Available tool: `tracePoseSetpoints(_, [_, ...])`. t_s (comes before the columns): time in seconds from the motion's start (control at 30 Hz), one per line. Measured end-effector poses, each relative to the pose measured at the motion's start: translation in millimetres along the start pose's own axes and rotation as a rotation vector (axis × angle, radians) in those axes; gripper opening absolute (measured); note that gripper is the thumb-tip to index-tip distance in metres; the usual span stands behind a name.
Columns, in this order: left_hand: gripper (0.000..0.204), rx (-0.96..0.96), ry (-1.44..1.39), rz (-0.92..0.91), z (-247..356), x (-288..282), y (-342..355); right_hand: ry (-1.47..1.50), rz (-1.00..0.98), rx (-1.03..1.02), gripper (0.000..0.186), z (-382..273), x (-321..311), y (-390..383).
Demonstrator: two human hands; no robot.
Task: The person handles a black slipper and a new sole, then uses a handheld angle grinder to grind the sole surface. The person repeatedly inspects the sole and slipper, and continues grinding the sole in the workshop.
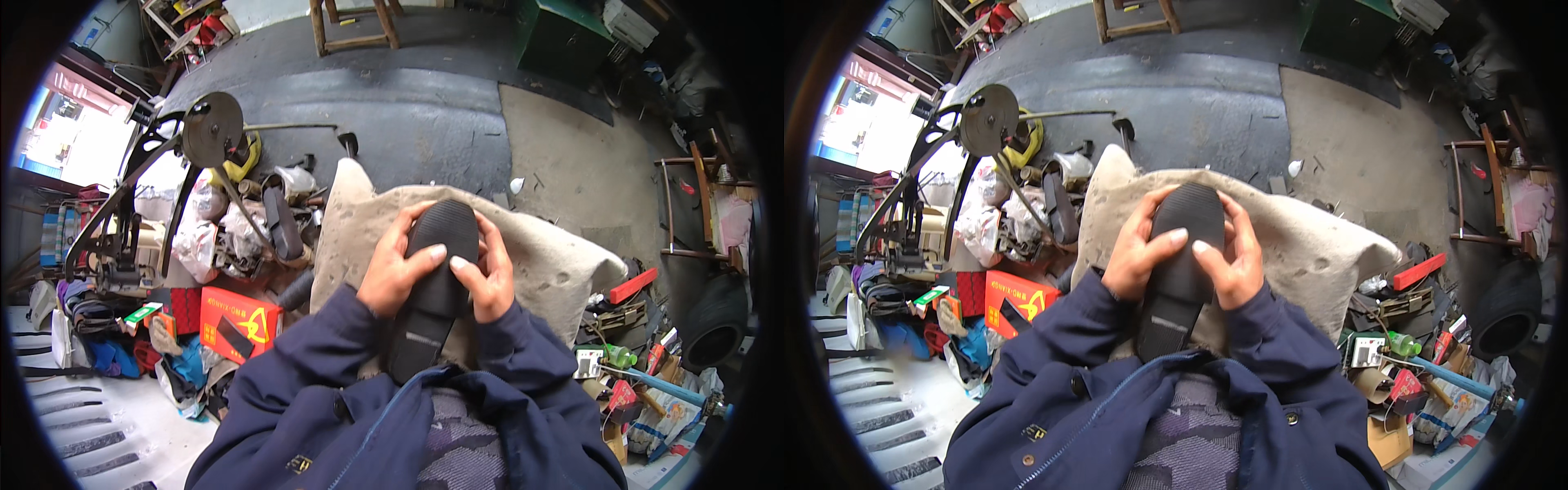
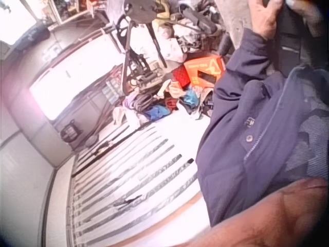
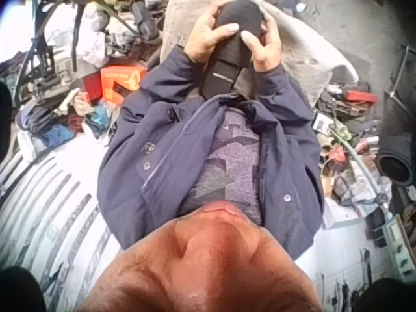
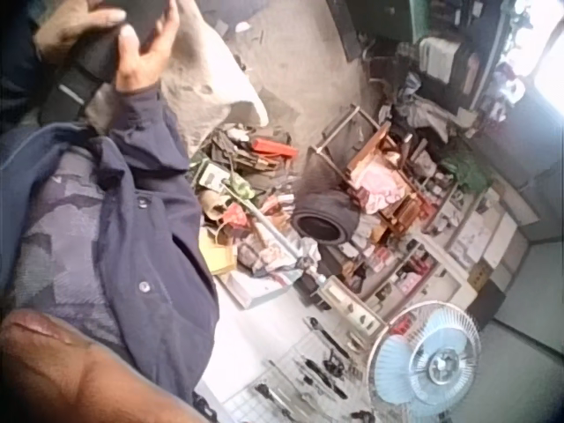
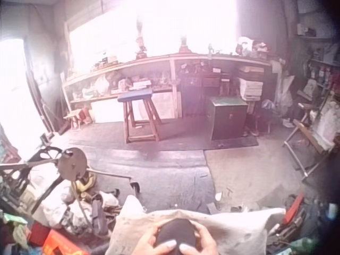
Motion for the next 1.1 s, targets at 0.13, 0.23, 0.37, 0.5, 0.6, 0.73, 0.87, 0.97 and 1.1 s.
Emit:
tracePoseSetpoints(0.13, [0.067,0.156,0.260,-0.116,27.8,25.5,-22.2,0.081,0.035,-0.070,0.042,-32.1,-2.6,-4.4])
tracePoseSetpoints(0.23, [0.068,0.185,0.327,-0.159,38.2,38.4,-35.1,0.088,-0.001,-0.209,0.034,-52.6,-0.1,-7.9])
tracePoseSetpoints(0.37, [0.067,0.338,0.381,-0.246,48.3,48.8,-43.6,-0.067,-0.151,-0.293,0.039,-77.3,0.8,-11.8])
tracePoseSetpoints(0.5, [0.063,0.432,0.378,-0.294,54.2,53.3,-46.8,-0.078,-0.177,-0.330,0.035,-88.0,4.8,-17.6])
tracePoseSetpoints(0.6, [0.063,0.466,0.410,-0.308,56.5,54.8,-47.1,-0.057,-0.170,-0.358,0.031,-90.1,6.7,-18.4])
tracePoseSetpoints(0.73, [0.068,0.376,0.424,-0.292,54.0,52.6,-44.3,-0.070,-0.130,-0.343,0.028,-88.8,6.3,-16.3])
tracePoseSetpoints(0.87, [0.067,0.217,0.311,-0.185,37.7,40.3,-26.8,-0.032,0.000,-0.061,0.026,-67.5,0.1,-10.3])
tracePoseSetpoints(0.97, [0.067,-0.038,-0.023,0.008,14.6,18.2,-5.6,0.074,0.072,0.111,0.043,-35.1,-5.7,3.9])
tracePoseSetpoints(1.1, [0.042,-0.214,-0.376,0.204,-5.9,-12.7,11.9,0.132,0.011,0.306,0.054,-4.1,-10.3,1.5])
Point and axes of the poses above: each hand's wrist, its own y-axis towards the middle knuckle, its own x-axis out of the palm, z = x × y, the point moved 3 cm from there along y, towards the middle knuckle, and after that the axes turned 1 degree about -y, right-handed, at the moved point
